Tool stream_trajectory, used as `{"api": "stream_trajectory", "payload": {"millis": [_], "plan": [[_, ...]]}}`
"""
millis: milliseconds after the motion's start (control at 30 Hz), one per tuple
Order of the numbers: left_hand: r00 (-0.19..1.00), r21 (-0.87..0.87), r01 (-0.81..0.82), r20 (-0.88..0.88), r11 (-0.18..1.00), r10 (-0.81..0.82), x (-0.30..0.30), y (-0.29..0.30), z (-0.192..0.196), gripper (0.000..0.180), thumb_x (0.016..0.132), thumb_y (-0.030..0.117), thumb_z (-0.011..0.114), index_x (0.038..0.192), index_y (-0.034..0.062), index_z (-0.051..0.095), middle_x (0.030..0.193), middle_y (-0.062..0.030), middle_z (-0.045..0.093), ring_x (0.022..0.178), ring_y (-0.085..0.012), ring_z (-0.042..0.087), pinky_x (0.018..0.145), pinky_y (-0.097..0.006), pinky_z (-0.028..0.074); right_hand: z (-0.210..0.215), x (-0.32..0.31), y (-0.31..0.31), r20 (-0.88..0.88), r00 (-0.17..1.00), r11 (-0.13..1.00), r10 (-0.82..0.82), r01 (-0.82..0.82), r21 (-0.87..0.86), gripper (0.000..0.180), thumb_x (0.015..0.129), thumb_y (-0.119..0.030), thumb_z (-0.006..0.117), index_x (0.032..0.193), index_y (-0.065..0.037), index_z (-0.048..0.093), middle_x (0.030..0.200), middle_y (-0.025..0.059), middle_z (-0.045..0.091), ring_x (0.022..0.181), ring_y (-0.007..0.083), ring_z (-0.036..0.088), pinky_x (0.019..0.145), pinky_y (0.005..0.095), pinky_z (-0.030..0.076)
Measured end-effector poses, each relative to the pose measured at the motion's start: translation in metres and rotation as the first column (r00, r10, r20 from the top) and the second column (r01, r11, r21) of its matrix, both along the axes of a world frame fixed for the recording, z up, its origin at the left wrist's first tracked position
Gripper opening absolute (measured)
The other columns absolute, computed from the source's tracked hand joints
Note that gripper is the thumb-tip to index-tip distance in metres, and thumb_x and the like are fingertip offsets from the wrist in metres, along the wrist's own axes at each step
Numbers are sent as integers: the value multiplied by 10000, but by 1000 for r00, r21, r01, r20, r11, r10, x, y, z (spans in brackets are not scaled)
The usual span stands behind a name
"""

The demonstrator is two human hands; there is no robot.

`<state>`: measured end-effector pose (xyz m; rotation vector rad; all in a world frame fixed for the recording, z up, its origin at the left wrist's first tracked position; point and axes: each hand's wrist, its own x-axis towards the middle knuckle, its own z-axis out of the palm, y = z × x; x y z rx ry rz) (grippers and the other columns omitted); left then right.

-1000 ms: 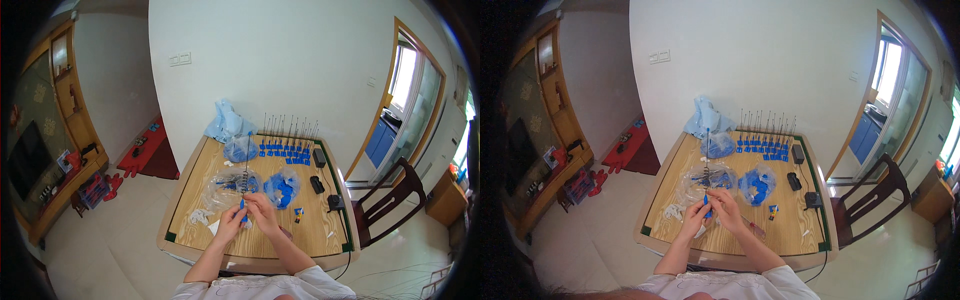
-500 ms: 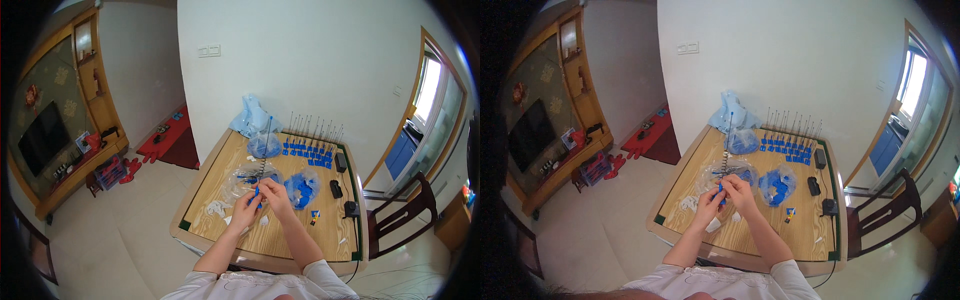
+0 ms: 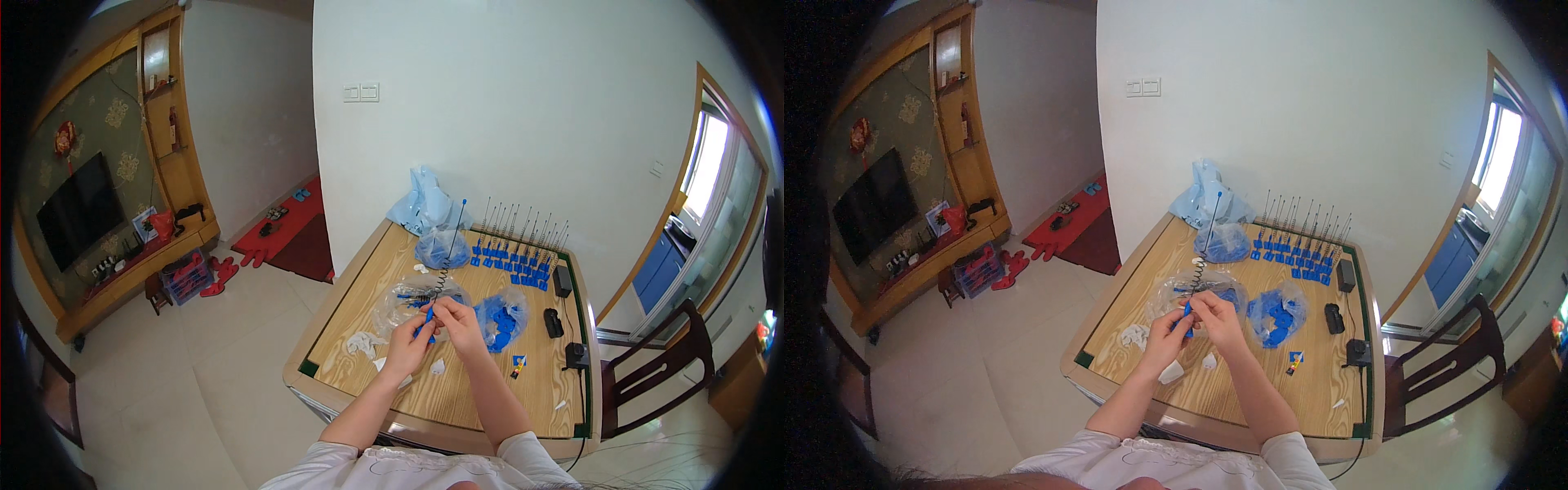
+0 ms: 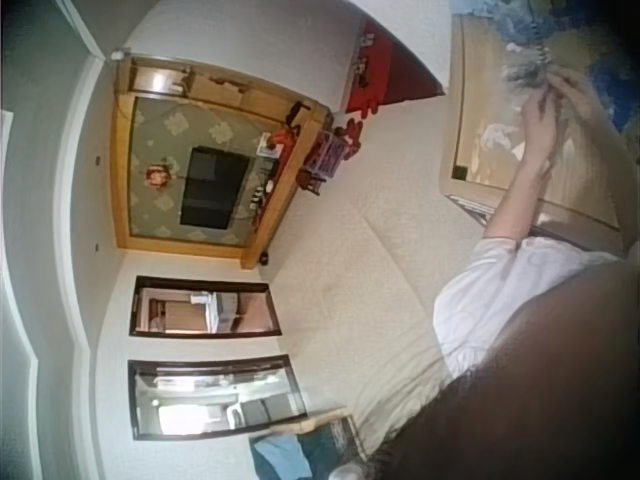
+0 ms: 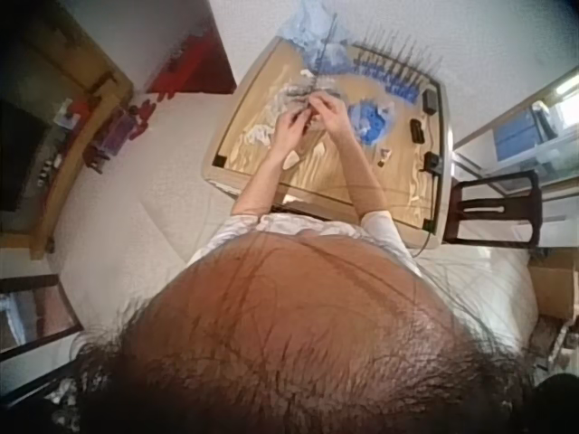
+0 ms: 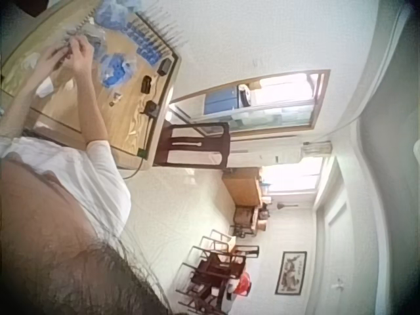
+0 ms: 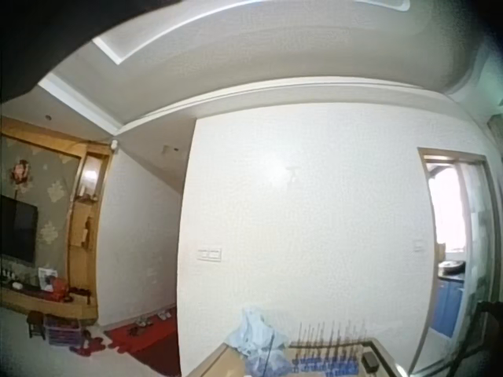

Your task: Assembling a metal spring and rod onto a blue plastic component at a table.

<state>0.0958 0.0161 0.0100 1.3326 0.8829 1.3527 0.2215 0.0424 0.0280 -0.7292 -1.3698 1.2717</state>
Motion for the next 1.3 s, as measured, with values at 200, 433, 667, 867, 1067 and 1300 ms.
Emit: {"api": "stream_trajectory", "payload": {"millis": [200,433,667,867,1067,1300], "plan": [[982,214,-128,-107,968,154,0,3,-5,144,862,135,528,861,15,609,703,-1,555,548,-49,472,467,-194,370,-2,0,1,41,998,996,-38,34,85,200,879,-130,485,896,25,609,843,29,564,679,88,522,621,236,429],[953,308,-183,-176,934,245,0,-2,3,127,831,103,549,898,6,600,783,-66,543,717,-140,556,576,-245,434,0,1,0,109,988,978,-108,86,192,177,872,-98,485,902,26,608,887,38,569,807,108,525,764,239,407],[995,134,-40,96,990,27,-6,3,-7,118,799,63,594,907,16,597,839,-36,540,684,-92,551,524,-223,443,2,6,-5,-16,995,991,-99,100,90,161,866,-70,499,950,20,603,943,38,569,886,106,517,806,237,391],[872,427,-336,-196,840,449,-1,-8,8,108,754,73,630,845,28,592,836,-57,537,630,-140,573,511,-247,448,-8,6,-3,9,991,982,-136,134,137,169,867,-60,480,951,22,602,942,49,590,878,111,536,796,241,417],[715,595,-414,-255,688,651,1,-10,10,103,707,83,637,790,57,583,826,-66,530,647,-234,577,543,-325,467,-11,4,-5,31,987,977,-160,154,149,174,866,-40,473,960,35,598,959,60,588,892,121,542,825,257,431],[677,632,-413,-268,656,685,0,-9,9,107,701,84,634,795,63,585,853,-58,530,671,-242,576,559,-338,466,-5,1,-10,21,986,970,-165,158,185,158,856,-25,480,938,35,601,953,70,591,893,125,538,812,254,422]]}}
